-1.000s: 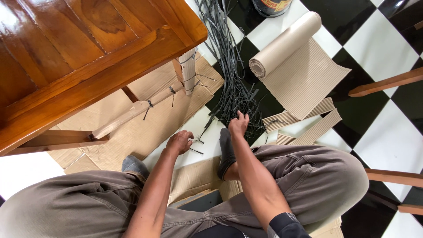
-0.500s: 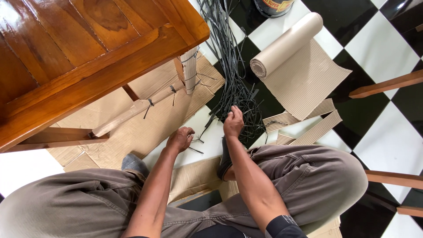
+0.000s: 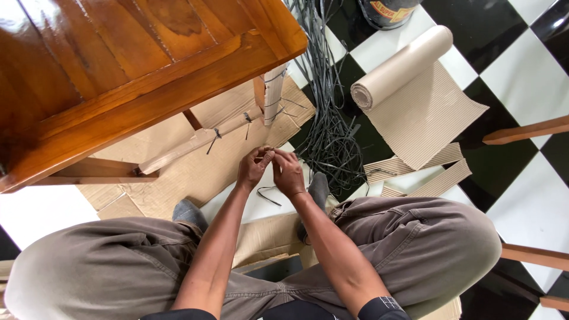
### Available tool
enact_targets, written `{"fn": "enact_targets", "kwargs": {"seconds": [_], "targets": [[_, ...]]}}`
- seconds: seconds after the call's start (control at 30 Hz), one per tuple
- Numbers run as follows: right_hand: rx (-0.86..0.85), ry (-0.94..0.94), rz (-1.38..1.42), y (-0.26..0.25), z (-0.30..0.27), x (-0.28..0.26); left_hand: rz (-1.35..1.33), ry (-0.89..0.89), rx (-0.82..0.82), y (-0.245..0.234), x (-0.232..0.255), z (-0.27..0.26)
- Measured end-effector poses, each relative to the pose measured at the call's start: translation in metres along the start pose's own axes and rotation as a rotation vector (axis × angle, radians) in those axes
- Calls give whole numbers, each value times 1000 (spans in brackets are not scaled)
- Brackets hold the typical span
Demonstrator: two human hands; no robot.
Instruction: Wrapping a wooden chair leg with protective cardboard and securing it with plastic ties
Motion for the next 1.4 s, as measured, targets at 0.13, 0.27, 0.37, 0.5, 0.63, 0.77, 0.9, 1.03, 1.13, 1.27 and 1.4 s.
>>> {"fn": "enact_targets", "kwargs": {"seconds": [0.13,0.27,0.37,0.5,0.63,0.77,0.9,1.03,1.13,1.27,1.4], "targets": [[-54,-71,13,6,-4,-15,-137,-45,69,-6,-30,7],[-108,-37,73,18,-10,-9,-243,-79,163,-19,-48,12],[-149,100,144,25,-14,-3,-481,-101,244,-37,-37,-2],[-229,365,239,44,-28,26,-697,-92,398,-67,-26,-21],[-307,496,208,51,-41,51,-727,-40,541,-94,-50,-23],[-230,813,194,49,-59,93,-824,-8,743,-119,-77,-27],[-139,1006,147,51,-69,126,-848,-12,834,-134,-92,-34],[-69,998,156,54,-63,121,-848,-10,864,-141,-94,-48],[-37,855,2,59,-50,108,-790,28,856,-144,-93,-52],[33,472,181,61,-22,29,-755,66,808,-142,-92,-56],[-571,502,180,104,-20,-42,-668,65,729,-137,-62,-75]]}}
Point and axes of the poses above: each hand's wrist, its own z-axis towards the middle knuckle, its own y-axis out of the palm, x = y × z, the point moved 8 cm from there along z, towards the middle knuckle, and after that the axes turned 2 degrees about -z, right-handed, at the moved point
